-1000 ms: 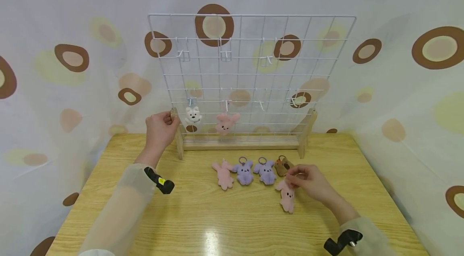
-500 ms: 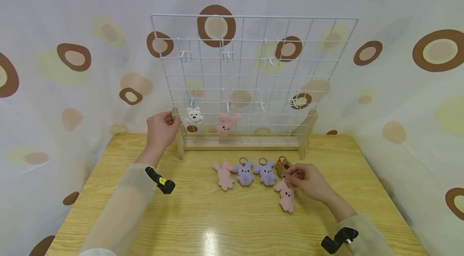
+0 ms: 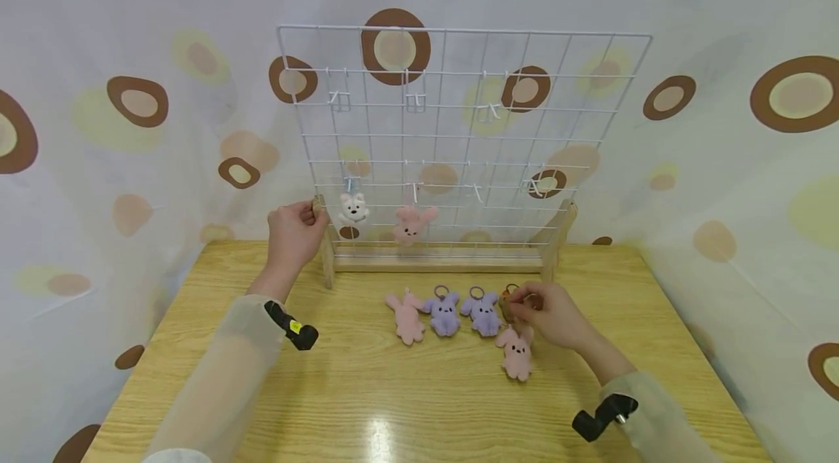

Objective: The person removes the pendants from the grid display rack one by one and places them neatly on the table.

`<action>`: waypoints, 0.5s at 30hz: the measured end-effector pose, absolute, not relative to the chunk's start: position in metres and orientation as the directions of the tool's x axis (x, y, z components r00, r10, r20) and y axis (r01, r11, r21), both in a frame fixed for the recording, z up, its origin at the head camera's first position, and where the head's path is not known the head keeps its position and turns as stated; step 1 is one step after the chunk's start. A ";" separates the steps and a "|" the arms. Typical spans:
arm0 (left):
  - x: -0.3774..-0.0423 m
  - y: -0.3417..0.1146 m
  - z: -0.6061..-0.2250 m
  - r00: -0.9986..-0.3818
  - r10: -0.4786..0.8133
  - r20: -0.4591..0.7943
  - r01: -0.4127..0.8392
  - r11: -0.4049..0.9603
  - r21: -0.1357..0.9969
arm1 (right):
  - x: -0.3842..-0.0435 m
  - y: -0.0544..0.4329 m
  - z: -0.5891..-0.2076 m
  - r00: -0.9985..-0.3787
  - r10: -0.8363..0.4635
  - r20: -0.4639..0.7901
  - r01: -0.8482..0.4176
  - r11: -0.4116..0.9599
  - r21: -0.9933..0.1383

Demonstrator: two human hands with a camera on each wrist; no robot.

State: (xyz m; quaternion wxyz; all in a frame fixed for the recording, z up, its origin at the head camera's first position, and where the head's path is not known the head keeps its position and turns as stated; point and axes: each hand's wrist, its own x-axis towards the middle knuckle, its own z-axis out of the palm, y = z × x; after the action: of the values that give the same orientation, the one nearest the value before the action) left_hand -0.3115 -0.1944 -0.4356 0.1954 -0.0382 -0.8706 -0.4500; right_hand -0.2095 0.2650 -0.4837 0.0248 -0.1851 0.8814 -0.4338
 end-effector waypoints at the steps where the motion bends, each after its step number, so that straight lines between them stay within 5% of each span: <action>1: -0.312 -0.194 -0.436 -0.920 -0.108 0.376 0.244 0.592 0.768 | -0.211 0.263 -0.481 -0.929 -0.350 0.119 -0.307 0.549 -0.778; 15: -0.311 -0.194 -0.434 -0.923 -0.111 0.369 0.235 0.598 0.766 | -0.233 0.232 -0.445 -0.910 -0.396 0.123 -0.323 0.491 -0.809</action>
State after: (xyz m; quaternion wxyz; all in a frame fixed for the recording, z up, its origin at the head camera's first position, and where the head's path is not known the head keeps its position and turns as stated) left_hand -0.3106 -0.1943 -0.4344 0.1933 -0.0357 -0.8726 -0.4471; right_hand -0.2334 0.2316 -0.4452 0.0398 -0.2087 0.8624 -0.4595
